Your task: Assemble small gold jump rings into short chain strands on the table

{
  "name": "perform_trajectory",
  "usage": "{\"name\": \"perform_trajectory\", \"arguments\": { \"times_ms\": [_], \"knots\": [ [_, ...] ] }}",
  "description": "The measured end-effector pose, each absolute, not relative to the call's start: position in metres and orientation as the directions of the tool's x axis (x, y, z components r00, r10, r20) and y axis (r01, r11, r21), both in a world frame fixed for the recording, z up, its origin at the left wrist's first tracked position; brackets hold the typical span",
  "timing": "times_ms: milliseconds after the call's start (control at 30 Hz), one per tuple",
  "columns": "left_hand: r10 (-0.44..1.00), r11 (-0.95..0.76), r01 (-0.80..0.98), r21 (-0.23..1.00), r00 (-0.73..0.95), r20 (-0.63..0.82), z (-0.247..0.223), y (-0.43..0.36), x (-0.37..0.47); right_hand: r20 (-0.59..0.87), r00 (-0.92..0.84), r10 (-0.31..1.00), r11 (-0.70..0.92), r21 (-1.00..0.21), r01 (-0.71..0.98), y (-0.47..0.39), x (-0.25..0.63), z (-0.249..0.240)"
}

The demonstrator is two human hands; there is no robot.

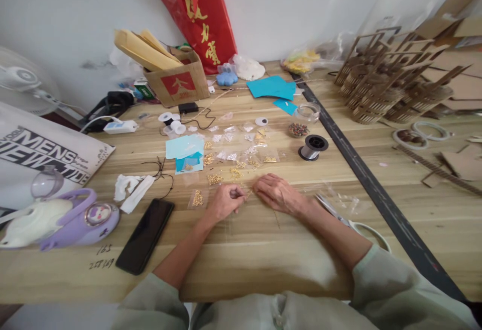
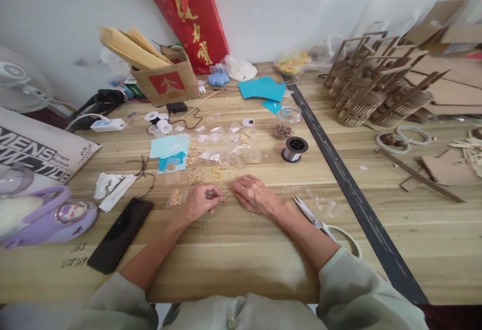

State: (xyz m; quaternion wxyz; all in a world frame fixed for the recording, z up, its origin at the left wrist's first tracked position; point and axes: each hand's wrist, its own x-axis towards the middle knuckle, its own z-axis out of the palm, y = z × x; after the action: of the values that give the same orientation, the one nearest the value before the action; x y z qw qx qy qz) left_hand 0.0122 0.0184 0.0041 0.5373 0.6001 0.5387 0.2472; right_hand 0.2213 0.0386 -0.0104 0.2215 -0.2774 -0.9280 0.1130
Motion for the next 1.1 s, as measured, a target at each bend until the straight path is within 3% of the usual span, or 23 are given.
{"name": "perform_trajectory", "arguments": {
  "times_ms": [333,567,767,1100],
  "knots": [
    [0.915,0.129,0.434,0.891,0.295,-0.276,-0.005,0.018,0.004,0.345,-0.744,0.573,0.816,-0.323,0.479,0.039,0.221,-0.012],
    [0.913,0.071,0.584,0.809,0.289,-0.289,0.0,0.016,0.002,0.351,-0.748,0.563,0.822,-0.327,0.466,0.039,0.222,-0.012],
    [0.941,-0.049,0.718,0.695,0.266,-0.209,0.006,0.016,0.004,0.347,-0.745,0.57,0.819,-0.307,0.484,0.038,0.221,-0.011],
    [0.944,-0.002,0.581,0.814,0.27,-0.191,-0.002,0.018,0.001,0.352,-0.715,0.604,0.782,-0.436,0.446,0.037,0.22,-0.011]
  ]
}}
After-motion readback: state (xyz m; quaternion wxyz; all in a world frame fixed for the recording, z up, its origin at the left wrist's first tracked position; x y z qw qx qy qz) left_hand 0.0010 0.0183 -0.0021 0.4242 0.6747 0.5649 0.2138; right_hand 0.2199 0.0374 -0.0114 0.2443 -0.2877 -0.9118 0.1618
